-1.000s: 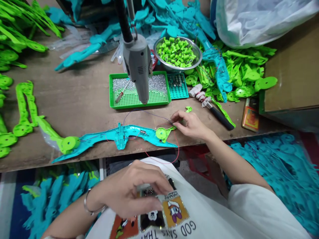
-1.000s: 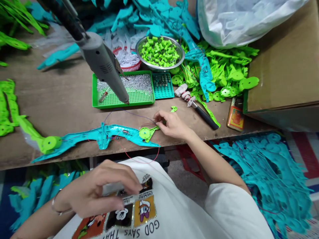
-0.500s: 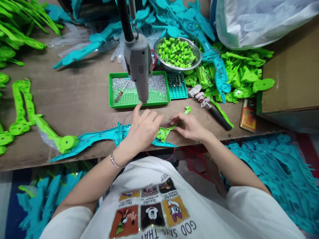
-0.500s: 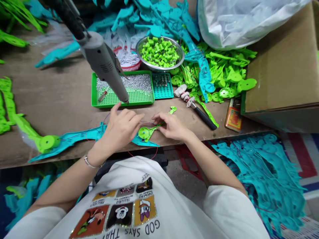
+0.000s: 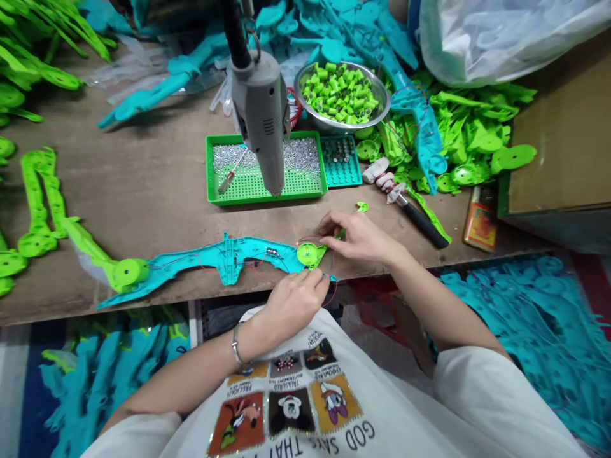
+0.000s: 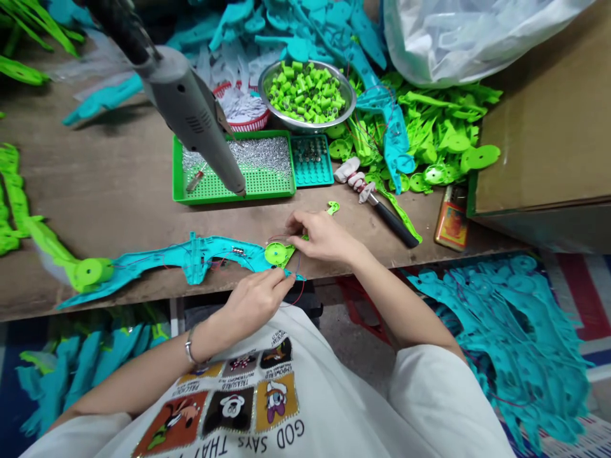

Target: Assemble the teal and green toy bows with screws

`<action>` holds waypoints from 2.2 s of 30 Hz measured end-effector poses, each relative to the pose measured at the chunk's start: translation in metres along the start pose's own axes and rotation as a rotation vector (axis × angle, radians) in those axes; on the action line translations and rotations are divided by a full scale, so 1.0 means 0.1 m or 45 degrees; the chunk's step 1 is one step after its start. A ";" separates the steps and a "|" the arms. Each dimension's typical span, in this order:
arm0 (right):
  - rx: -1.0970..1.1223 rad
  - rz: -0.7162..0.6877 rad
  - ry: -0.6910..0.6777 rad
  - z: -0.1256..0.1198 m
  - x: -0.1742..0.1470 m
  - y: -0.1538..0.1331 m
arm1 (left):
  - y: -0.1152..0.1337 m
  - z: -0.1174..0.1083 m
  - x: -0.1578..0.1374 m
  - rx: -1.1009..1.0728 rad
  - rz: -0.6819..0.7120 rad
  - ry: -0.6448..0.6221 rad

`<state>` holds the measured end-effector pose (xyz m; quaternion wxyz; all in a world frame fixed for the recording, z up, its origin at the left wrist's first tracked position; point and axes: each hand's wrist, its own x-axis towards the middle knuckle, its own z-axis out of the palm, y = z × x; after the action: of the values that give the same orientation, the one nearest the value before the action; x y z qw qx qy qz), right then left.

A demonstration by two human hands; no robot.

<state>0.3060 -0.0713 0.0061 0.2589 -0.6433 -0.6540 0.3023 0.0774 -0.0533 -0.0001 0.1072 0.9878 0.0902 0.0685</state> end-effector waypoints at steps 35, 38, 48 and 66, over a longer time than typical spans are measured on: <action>0.115 0.272 0.438 -0.04 -0.34 0.29 | -0.09 -0.06 0.71 0.290 0.014 -0.391; 0.123 0.303 0.503 -0.05 -0.38 0.35 | -0.16 -0.08 0.75 0.232 0.073 -0.439; -0.006 0.303 0.532 -0.05 -0.26 0.30 | -0.23 -0.16 0.86 0.144 0.155 -0.572; -0.038 0.155 0.649 -0.02 -0.31 0.43 | -0.25 -0.11 0.82 0.185 0.255 -0.475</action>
<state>0.3383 -0.1030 -0.0226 0.3871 -0.7407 -0.5321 0.1358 0.1517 -0.0110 0.0144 0.0432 0.9925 -0.0251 -0.1118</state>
